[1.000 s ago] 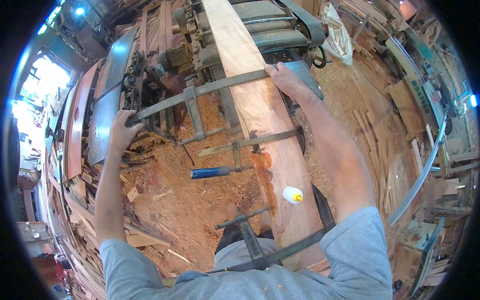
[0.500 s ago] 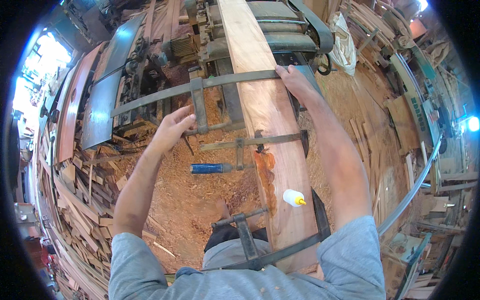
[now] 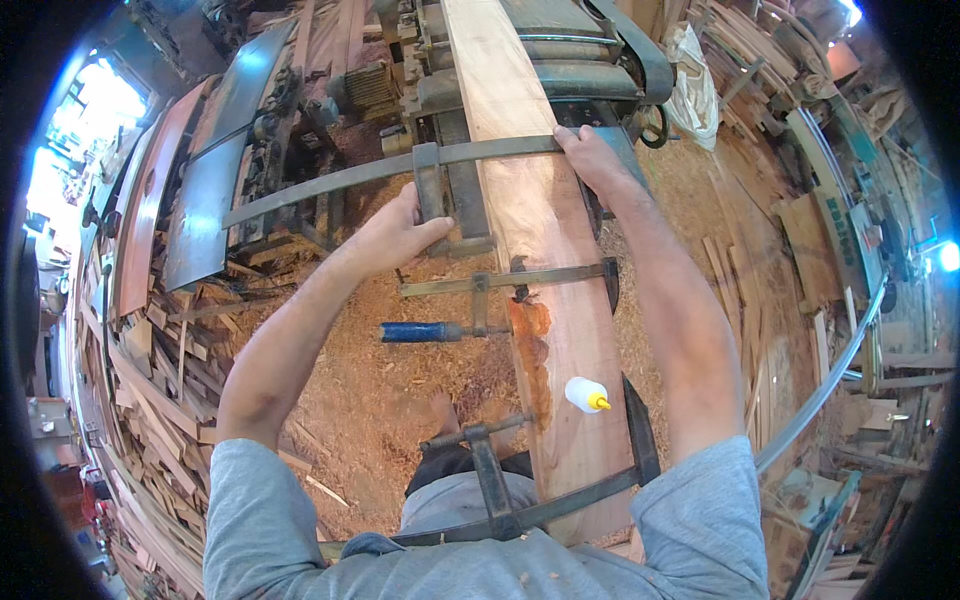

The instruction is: The person applies glue from a bottle to a long wooden plank clamped on a workbench, then uses a ruler to measure and mark the plank. The person repeatedly applies glue along the plank's length and adjusts the clamps.

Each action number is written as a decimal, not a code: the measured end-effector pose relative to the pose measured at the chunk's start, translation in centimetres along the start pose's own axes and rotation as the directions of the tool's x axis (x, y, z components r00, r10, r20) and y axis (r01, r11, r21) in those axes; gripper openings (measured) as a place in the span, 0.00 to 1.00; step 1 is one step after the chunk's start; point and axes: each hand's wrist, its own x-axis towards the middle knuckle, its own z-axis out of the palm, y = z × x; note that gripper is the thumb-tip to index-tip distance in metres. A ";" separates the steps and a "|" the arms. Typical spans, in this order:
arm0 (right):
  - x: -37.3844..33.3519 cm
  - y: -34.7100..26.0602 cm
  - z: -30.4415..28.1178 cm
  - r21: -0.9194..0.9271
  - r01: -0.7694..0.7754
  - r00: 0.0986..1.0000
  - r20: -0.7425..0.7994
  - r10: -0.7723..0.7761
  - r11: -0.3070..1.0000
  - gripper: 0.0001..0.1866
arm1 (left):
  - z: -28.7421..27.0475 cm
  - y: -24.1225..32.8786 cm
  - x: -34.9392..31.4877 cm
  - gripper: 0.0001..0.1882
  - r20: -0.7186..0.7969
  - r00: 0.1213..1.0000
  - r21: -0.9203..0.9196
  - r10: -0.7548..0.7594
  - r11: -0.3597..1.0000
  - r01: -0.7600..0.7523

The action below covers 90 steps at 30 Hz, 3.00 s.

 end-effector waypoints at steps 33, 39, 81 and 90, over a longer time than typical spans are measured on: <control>-0.1 -1.1 -0.4 0.027 -0.012 0.981 0.195 0.007 1.000 0.44 | -0.6 -9.1 -0.6 0.12 -0.286 0.950 -0.502 0.123 0.825 -0.258; 0.1 -0.3 -0.2 -0.011 0.023 0.997 0.068 -0.022 1.000 0.45 | -0.6 -5.2 -2.3 0.05 -0.296 0.939 -0.489 0.172 0.818 -0.304; -3.4 -1.4 -0.9 0.537 -0.308 0.906 0.418 0.069 0.785 0.38 | 1.5 -10.4 -5.3 0.19 -0.068 0.980 -0.356 0.187 0.913 -0.199; -1.0 0.6 -0.4 0.537 -0.322 0.879 0.475 0.036 0.780 0.38 | 3.1 -11.6 -3.6 0.25 -0.350 0.763 0.368 0.544 0.829 -0.422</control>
